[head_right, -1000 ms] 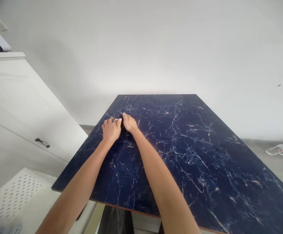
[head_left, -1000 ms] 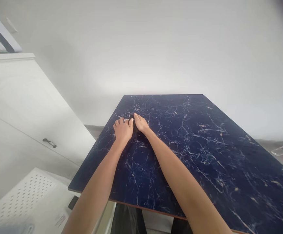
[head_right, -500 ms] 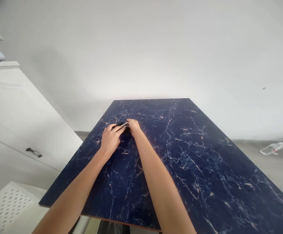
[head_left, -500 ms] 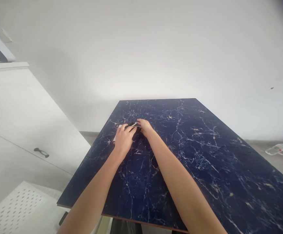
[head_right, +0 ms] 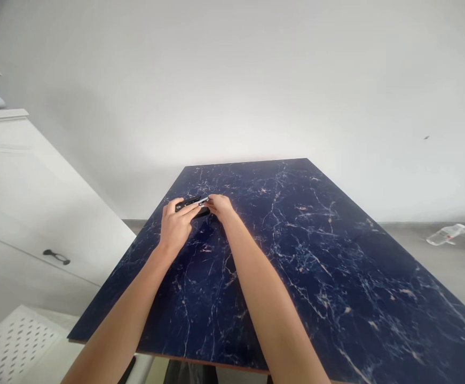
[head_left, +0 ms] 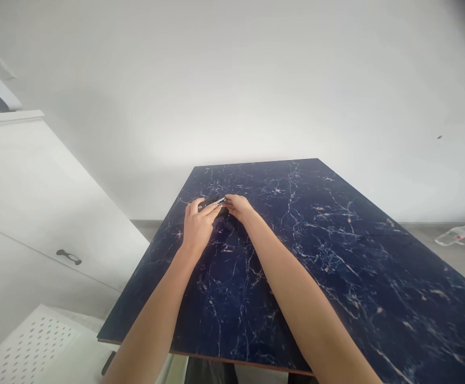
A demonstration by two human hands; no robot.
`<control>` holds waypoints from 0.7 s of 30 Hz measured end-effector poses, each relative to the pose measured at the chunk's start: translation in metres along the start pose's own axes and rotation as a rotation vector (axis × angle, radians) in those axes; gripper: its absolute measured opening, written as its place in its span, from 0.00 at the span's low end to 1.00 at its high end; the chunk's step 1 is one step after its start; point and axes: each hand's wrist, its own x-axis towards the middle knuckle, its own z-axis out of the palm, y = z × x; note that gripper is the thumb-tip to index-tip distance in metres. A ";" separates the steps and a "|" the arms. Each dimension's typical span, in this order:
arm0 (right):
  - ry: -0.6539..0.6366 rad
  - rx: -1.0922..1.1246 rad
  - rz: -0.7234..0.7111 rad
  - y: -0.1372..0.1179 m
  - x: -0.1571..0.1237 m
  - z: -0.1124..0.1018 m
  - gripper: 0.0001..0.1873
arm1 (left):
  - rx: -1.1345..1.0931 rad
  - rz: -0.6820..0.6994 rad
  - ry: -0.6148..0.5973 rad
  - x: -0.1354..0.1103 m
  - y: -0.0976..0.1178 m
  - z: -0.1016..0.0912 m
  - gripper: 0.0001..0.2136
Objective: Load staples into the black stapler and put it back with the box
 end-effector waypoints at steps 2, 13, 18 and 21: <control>0.008 -0.005 0.010 -0.001 0.000 0.000 0.03 | -0.013 0.017 0.022 0.000 0.001 -0.001 0.21; 0.026 -0.254 -0.050 -0.009 -0.004 -0.004 0.12 | 0.077 -0.082 0.057 -0.002 0.000 0.000 0.25; 0.045 -0.440 -0.206 -0.017 -0.006 -0.006 0.22 | -0.040 -0.177 0.082 -0.001 0.004 0.002 0.21; 0.037 -0.522 -0.268 -0.018 -0.008 -0.008 0.27 | -0.143 -0.274 0.137 -0.001 0.010 0.005 0.19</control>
